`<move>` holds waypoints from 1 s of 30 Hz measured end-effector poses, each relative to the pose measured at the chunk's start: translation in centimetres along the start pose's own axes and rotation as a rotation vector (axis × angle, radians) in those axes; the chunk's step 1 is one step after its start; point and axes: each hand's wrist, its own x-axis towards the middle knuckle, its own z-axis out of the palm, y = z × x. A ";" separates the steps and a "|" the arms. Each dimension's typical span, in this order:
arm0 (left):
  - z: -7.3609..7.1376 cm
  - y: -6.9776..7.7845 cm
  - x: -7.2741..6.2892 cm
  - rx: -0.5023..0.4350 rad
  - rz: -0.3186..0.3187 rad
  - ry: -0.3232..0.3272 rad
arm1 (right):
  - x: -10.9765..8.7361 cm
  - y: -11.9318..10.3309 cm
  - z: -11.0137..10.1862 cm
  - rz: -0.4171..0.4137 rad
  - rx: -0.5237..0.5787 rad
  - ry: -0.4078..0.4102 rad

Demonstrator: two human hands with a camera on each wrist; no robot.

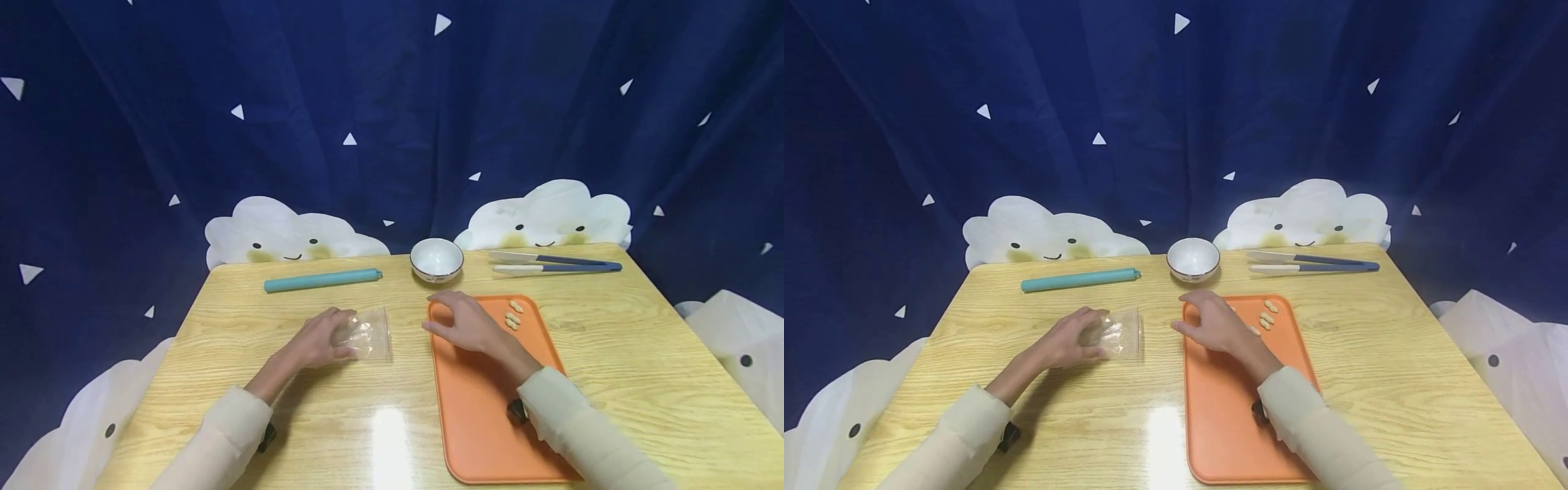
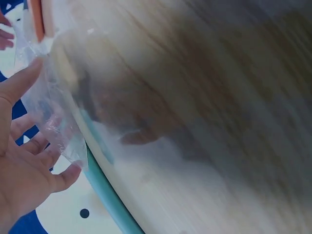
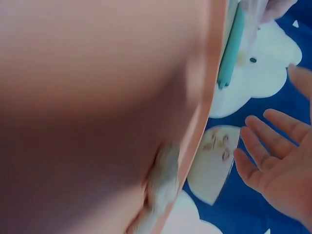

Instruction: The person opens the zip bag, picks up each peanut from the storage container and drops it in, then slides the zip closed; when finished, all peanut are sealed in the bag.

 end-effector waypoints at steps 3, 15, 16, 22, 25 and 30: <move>-0.1 0.6 0.0 -0.037 0.006 0.014 | 0.4 -0.6 0.7 0.025 0.165 -0.014; -0.4 2.8 -0.2 -0.212 0.044 0.066 | 1.1 -2.0 2.2 0.173 0.800 -0.187; -0.4 2.9 -0.2 -0.214 0.054 0.069 | 1.1 -2.0 2.2 0.175 0.819 -0.187; -0.4 3.1 -0.2 -0.210 0.090 0.096 | 1.3 -2.2 2.5 0.204 0.919 -0.207; -0.3 3.1 -0.3 -0.218 0.086 0.089 | 1.4 -2.5 2.6 0.221 0.913 -0.209; -0.1 3.3 -0.4 -0.211 0.085 0.058 | 1.6 -2.9 2.6 0.234 0.852 -0.191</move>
